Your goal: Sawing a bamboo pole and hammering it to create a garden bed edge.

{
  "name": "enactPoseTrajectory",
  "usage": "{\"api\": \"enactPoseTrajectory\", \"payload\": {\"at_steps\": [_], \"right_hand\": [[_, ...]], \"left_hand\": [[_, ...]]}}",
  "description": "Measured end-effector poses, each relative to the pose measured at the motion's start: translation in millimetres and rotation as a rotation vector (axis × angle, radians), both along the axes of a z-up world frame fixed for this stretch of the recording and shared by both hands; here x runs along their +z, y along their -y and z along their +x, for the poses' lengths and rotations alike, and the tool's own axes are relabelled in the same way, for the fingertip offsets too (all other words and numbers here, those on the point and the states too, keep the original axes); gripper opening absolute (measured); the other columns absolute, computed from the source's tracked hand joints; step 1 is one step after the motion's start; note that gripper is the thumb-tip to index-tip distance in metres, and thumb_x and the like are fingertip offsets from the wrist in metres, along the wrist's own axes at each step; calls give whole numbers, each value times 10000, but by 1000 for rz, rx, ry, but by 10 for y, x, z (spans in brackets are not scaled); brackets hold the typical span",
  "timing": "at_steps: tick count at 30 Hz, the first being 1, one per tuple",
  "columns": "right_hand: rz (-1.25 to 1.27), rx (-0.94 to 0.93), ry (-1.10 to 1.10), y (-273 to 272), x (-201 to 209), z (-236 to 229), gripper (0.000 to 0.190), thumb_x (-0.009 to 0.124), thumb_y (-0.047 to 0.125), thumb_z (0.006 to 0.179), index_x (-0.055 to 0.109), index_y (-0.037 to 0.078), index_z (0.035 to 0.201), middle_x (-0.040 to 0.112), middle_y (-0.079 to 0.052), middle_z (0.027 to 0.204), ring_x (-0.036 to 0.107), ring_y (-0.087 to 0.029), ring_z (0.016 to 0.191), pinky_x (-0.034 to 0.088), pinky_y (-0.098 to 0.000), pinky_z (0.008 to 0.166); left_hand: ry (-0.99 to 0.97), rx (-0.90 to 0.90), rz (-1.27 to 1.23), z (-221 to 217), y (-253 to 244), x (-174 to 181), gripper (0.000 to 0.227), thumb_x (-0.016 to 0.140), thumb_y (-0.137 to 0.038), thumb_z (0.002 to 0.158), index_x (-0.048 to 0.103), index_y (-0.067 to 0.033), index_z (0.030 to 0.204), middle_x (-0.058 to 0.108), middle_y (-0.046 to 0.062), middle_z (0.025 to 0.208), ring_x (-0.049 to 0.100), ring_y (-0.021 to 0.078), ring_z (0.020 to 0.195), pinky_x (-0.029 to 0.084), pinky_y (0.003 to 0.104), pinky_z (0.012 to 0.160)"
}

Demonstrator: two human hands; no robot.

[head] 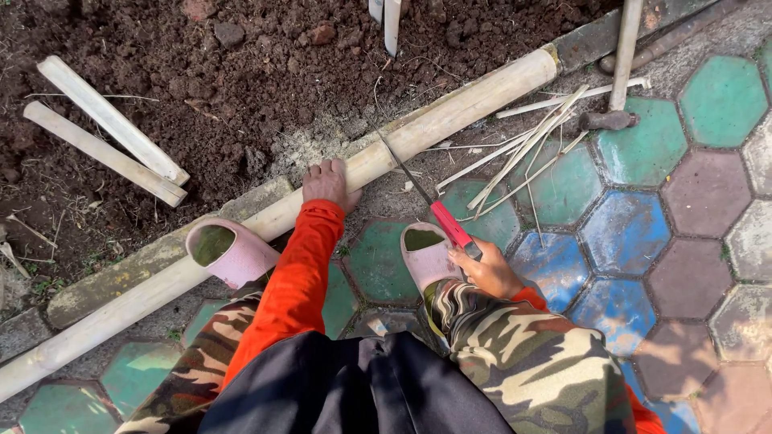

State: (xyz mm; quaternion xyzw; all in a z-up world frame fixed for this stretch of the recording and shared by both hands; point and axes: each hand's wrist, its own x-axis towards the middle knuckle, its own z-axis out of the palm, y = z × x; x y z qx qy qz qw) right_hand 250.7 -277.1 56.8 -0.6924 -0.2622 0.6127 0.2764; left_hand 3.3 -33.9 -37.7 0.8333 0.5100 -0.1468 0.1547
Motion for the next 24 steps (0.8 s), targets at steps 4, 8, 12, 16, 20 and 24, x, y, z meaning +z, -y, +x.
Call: {"api": "enactPoseTrajectory", "payload": {"at_steps": [4, 8, 12, 16, 20, 24], "right_hand": [[158, 4, 138, -406, -306, -179, 285, 706, 256, 913, 700, 50, 1110, 563, 22, 716, 478, -60, 655, 418, -277, 578], [239, -56, 41, -682, -403, -236, 239, 708, 261, 948, 674, 28, 989, 518, 27, 684, 447, -64, 609, 377, -279, 536], [-47, -162, -212, -20, -78, -36, 205, 694, 249, 905, 663, 70, 1000, 512, 31, 678, 433, -80, 551, 326, -288, 483], [120, 2, 65, 262, -267, -28, 241, 707, 283, 915, 707, 60, 1006, 580, 10, 699, 491, -57, 618, 410, -265, 530], [90, 25, 111, 191, -18, 29, 285, 703, 303, 906, 694, 69, 1068, 613, 10, 735, 533, -74, 646, 433, -265, 580], [-173, -102, -71, -82, 442, 136, 278, 719, 315, 895, 675, 77, 1031, 491, 12, 687, 443, -88, 578, 361, -279, 506]], "left_hand": [[-64, -11, -43, 80, -76, 23, 648, 767, -496, 808, 555, -10, 1181, 640, 185, 1143, 649, 356, 1061, 544, 482, 900], [-137, 15, -116, 89, -126, -14, 589, 725, -456, 830, 547, -10, 1171, 660, 196, 1094, 690, 323, 945, 605, 437, 773], [-96, 12, -67, 65, -100, -144, 573, 753, -444, 779, 562, -17, 1109, 685, 192, 1025, 706, 321, 883, 611, 418, 738], [-153, 11, -140, 49, -163, -49, 530, 733, -396, 798, 560, -18, 1127, 688, 190, 1013, 722, 301, 861, 628, 428, 695], [-60, 9, -63, 72, -76, -114, 527, 743, -381, 767, 579, -14, 1109, 703, 189, 988, 722, 324, 853, 602, 436, 728], [-183, 7, -178, 126, -172, 87, 581, 723, -401, 784, 549, 6, 1161, 721, 182, 921, 730, 296, 742, 612, 422, 670]]}}
